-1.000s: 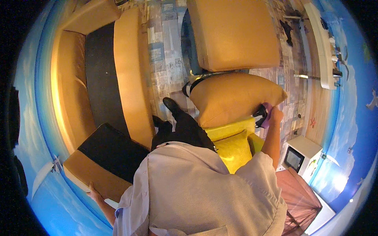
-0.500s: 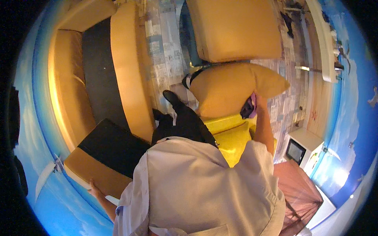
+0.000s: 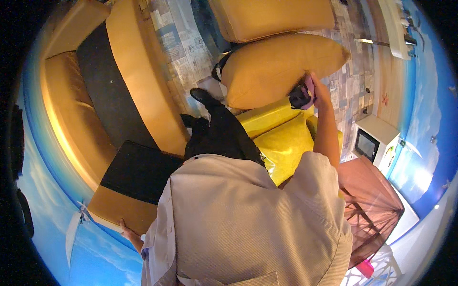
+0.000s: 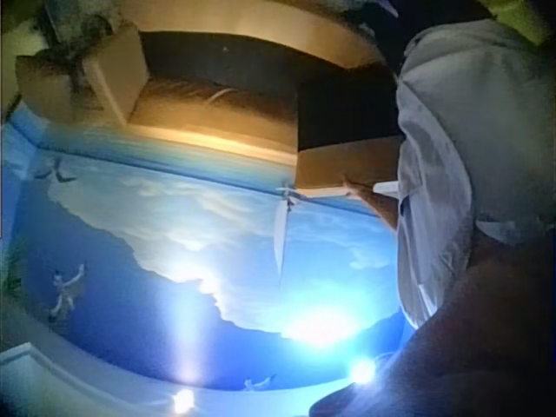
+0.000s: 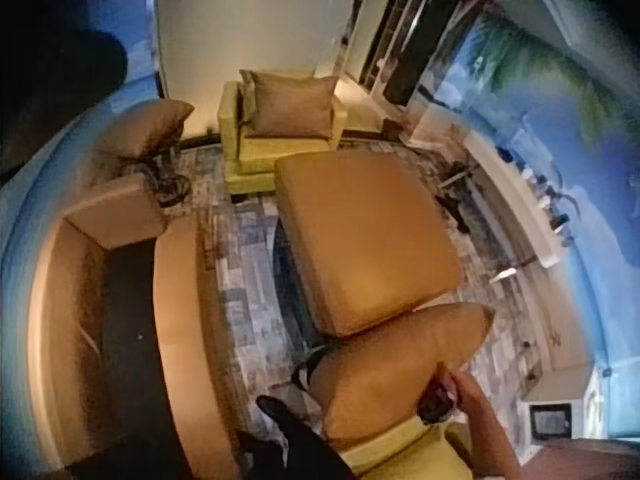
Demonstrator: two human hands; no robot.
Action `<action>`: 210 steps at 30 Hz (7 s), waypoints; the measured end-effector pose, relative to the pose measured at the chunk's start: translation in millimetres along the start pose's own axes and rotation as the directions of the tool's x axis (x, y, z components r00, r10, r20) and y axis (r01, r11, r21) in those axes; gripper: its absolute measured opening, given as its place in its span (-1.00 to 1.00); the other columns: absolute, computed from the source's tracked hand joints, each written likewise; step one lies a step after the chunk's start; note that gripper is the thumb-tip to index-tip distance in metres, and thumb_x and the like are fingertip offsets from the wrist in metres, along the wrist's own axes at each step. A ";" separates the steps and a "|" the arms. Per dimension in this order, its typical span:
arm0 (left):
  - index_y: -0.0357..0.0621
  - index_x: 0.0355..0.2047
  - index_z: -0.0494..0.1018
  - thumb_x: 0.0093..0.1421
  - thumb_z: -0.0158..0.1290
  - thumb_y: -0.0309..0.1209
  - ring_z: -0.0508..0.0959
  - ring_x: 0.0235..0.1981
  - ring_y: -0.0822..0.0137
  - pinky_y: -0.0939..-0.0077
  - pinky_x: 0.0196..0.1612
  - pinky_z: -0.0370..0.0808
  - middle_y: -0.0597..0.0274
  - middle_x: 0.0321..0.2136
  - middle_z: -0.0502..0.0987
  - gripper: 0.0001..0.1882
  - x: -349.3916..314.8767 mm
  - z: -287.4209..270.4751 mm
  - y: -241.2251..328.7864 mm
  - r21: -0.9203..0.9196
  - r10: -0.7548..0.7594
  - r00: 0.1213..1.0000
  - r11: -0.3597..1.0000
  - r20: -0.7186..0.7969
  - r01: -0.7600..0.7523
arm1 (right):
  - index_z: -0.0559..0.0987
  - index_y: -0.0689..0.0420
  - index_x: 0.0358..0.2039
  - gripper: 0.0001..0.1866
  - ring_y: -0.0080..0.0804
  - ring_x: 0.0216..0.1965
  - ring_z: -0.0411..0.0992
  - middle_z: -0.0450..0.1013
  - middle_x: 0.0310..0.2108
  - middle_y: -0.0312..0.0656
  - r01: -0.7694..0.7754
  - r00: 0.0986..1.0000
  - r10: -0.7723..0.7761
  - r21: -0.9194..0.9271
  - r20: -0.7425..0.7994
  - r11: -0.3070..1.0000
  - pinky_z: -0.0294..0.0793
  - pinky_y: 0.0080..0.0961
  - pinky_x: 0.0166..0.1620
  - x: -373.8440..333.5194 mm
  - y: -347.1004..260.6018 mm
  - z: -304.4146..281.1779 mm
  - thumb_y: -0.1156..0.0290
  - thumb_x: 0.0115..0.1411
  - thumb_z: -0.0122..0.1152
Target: The person wipes the surfaces of a beige sofa and its cushions using a purple cloth. They lift and turn the cushions to clean all sides, then place them back on the sofa.
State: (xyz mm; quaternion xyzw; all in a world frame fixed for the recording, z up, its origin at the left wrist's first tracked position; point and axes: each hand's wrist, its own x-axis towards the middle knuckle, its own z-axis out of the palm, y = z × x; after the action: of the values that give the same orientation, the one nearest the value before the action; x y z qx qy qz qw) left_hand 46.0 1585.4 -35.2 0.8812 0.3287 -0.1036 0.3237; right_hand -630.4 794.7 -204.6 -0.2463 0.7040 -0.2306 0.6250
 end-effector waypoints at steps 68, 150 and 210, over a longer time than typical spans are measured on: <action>-0.42 0.38 0.11 0.08 0.42 -0.06 0.58 0.01 -0.17 -0.10 0.06 0.60 -0.37 0.17 0.45 0.06 18.1 -13.1 -20.0 -0.041 0.156 0.987 0.987 -0.043 -0.158 | 0.51 0.40 0.26 0.00 -0.16 0.12 0.55 0.53 0.17 0.12 0.026 0.995 -0.068 -0.471 -0.072 0.882 0.47 -0.31 0.22 -46.4 31.5 53.5 -0.43 0.38 -0.02; -0.01 0.43 0.29 -0.26 0.54 -0.16 0.28 0.41 -0.21 -0.11 0.46 0.19 -0.14 0.38 0.31 0.18 -152.2 126.2 189.4 0.531 0.538 0.843 0.722 -0.028 -0.443 | 0.27 0.20 0.46 -0.30 -0.03 0.39 0.34 0.35 0.40 -0.06 -0.119 -0.108 0.476 -0.487 0.873 0.865 0.21 0.04 0.48 -182.6 -16.8 804.1 0.25 0.39 0.20; -0.32 0.41 0.29 0.51 -0.09 -0.11 0.33 0.40 0.07 0.23 0.45 0.21 -0.09 0.36 0.35 -0.36 -134.6 117.7 -68.9 -0.756 -0.154 0.868 0.577 -0.472 -0.308 | 0.49 0.19 0.27 -0.39 0.14 0.36 0.31 0.42 0.30 0.09 0.499 -0.795 0.204 0.807 0.571 -0.316 0.17 0.09 0.40 -483.1 165.5 792.7 0.40 0.16 0.28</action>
State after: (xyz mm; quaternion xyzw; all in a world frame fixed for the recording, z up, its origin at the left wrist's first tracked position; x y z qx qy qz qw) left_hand -97.6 1480.9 -107.1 0.6431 0.3690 0.2994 0.6005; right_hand 194.6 1215.9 -28.2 -0.8767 -0.4061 -0.1358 0.2189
